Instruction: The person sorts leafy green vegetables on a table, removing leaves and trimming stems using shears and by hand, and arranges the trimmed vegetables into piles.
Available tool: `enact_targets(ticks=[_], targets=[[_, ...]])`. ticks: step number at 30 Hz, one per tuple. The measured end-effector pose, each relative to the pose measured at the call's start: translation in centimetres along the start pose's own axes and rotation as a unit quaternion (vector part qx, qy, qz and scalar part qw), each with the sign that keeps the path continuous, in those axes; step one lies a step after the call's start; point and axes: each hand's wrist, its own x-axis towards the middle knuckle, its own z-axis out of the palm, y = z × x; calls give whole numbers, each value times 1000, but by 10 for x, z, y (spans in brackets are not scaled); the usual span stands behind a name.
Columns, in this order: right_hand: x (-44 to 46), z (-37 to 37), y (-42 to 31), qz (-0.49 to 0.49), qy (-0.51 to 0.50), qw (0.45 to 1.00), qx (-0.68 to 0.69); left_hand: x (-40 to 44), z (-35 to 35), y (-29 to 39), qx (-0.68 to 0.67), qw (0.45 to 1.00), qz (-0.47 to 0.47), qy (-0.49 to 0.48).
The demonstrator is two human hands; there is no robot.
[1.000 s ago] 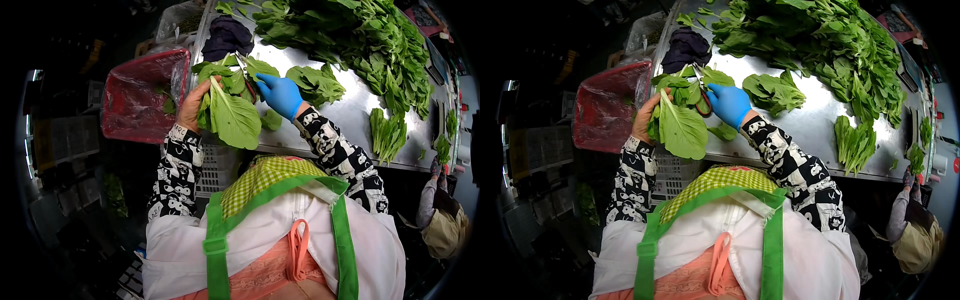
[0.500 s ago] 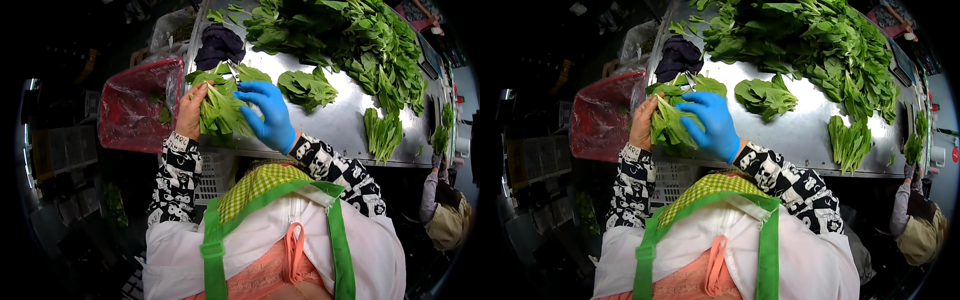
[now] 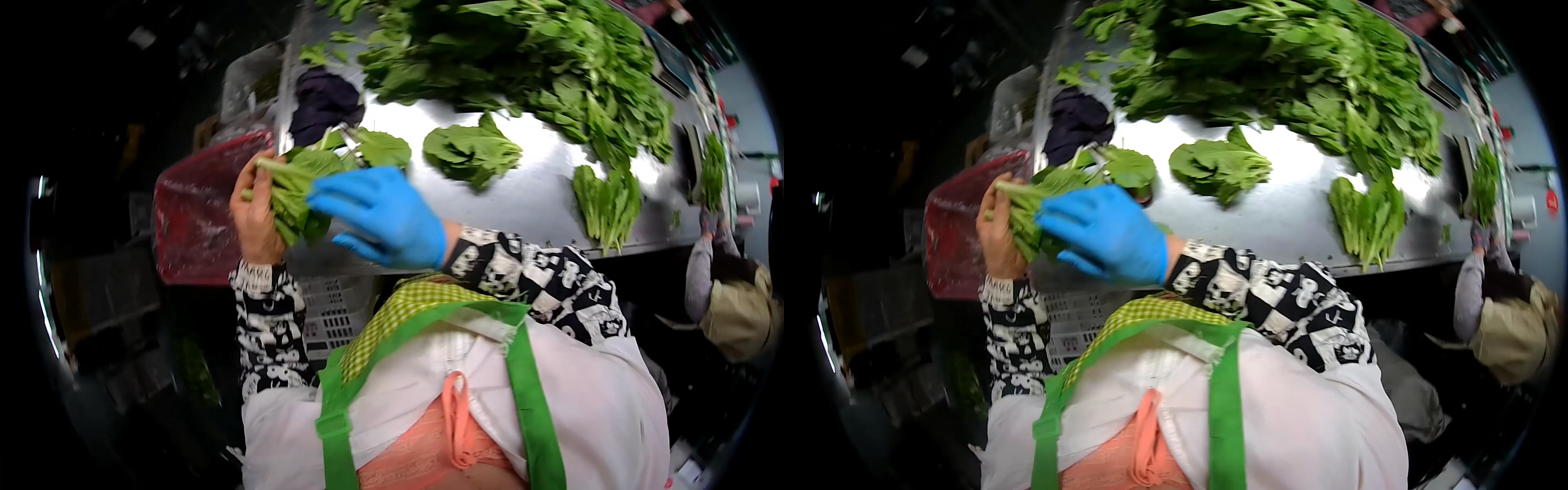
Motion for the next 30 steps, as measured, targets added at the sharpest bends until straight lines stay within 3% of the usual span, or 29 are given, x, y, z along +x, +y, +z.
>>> enact_targets(ticks=[1,3,4,5,7,9,10,12,15,17,18,20,21,23,25,26,27,28,30], targets=[[-17,3,13,9,2,1000,-15,1,3,2,8,1000,20,-9],[-63,17,44,150,-265,947,-105,4,0,8,-4,998,58,-1],[-64,3,46,210,-186,958,-66,6,-5,12,-37,998,55,-1],[-64,-15,49,162,-65,982,-69,8,-12,14,-71,996,51,5],[-69,-42,71,183,10,975,-127,5,-16,14,-72,997,36,-6],[-75,-70,99,285,73,940,-173,4,-5,15,-64,992,-103,-35],[-79,-85,118,328,106,924,-167,4,-7,1,-27,991,-127,-43],[-95,-118,143,451,67,864,-211,0,-1,-22,11,969,-232,-86],[-126,-155,162,533,-130,813,-193,-8,16,-60,-73,904,-374,-191],[-167,-157,177,524,-146,833,-99,-10,27,-79,-18,834,-456,-311],[-175,-156,176,545,-187,810,-111,-13,36,-89,-20,833,-456,-312],[-185,-149,170,539,-136,825,-103,-20,52,-109,101,733,-543,-398],[-185,-145,165,547,-102,825,-95,-23,54,-119,119,712,-548,-422],[-184,-141,157,555,-43,824,-105,-30,50,-141,178,735,-500,-422],[-184,-143,153,462,-87,846,-251,-15,34,-151,296,808,-331,-387],[-184,-142,149,402,-60,865,-293,-7,25,-150,371,843,-243,-303],[-182,-142,144,405,-58,865,-291,1,24,-136,338,878,-264,-213],[-176,-146,138,398,-52,873,-276,6,19,-128,359,892,-228,-152],[-163,-149,126,389,-45,882,-264,14,12,-115,352,903,-205,-137]])
